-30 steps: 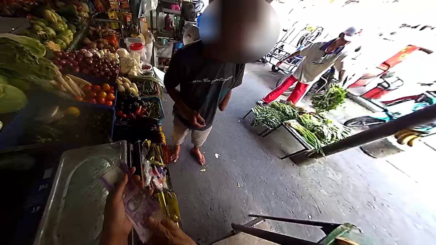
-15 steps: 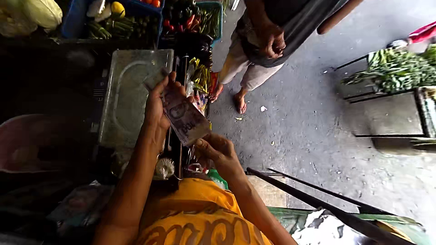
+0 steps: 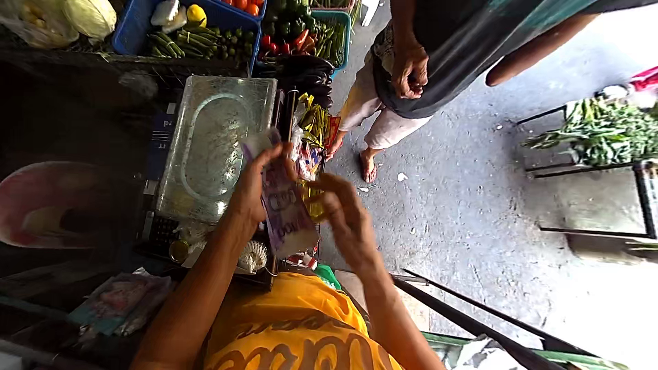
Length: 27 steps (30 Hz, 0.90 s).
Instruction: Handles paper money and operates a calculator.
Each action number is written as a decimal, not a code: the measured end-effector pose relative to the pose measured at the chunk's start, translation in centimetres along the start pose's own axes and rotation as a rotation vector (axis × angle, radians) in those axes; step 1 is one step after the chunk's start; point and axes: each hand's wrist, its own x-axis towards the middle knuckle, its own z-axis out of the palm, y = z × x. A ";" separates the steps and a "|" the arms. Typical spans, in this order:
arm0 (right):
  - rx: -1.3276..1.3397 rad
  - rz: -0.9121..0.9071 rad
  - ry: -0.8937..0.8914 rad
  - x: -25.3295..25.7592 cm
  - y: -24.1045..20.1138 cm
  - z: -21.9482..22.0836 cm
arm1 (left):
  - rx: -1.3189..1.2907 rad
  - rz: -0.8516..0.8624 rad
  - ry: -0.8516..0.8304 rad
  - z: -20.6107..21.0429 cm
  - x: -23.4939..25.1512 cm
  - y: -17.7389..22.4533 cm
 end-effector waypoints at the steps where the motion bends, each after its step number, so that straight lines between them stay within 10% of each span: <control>1: -0.017 -0.019 -0.003 0.7 -0.6 -1.4 | 0.060 -0.086 -0.032 -0.2 -1.2 -0.9; 7: -0.305 -0.136 -0.294 3.6 -3.1 -3.1 | 0.002 -0.378 -0.234 -1.0 -6.0 -5.3; 16: -0.506 -0.242 -0.770 4.0 -3.8 0.1 | -0.054 -0.286 -0.143 -3.6 -7.1 -5.3; 21: -0.189 0.077 -0.396 3.5 -2.9 0.2 | -0.173 -0.167 0.040 -3.4 -5.7 -3.7; 27: 0.383 0.414 -0.362 0.9 -2.0 3.7 | -0.207 -0.048 0.135 -3.0 -3.2 -1.2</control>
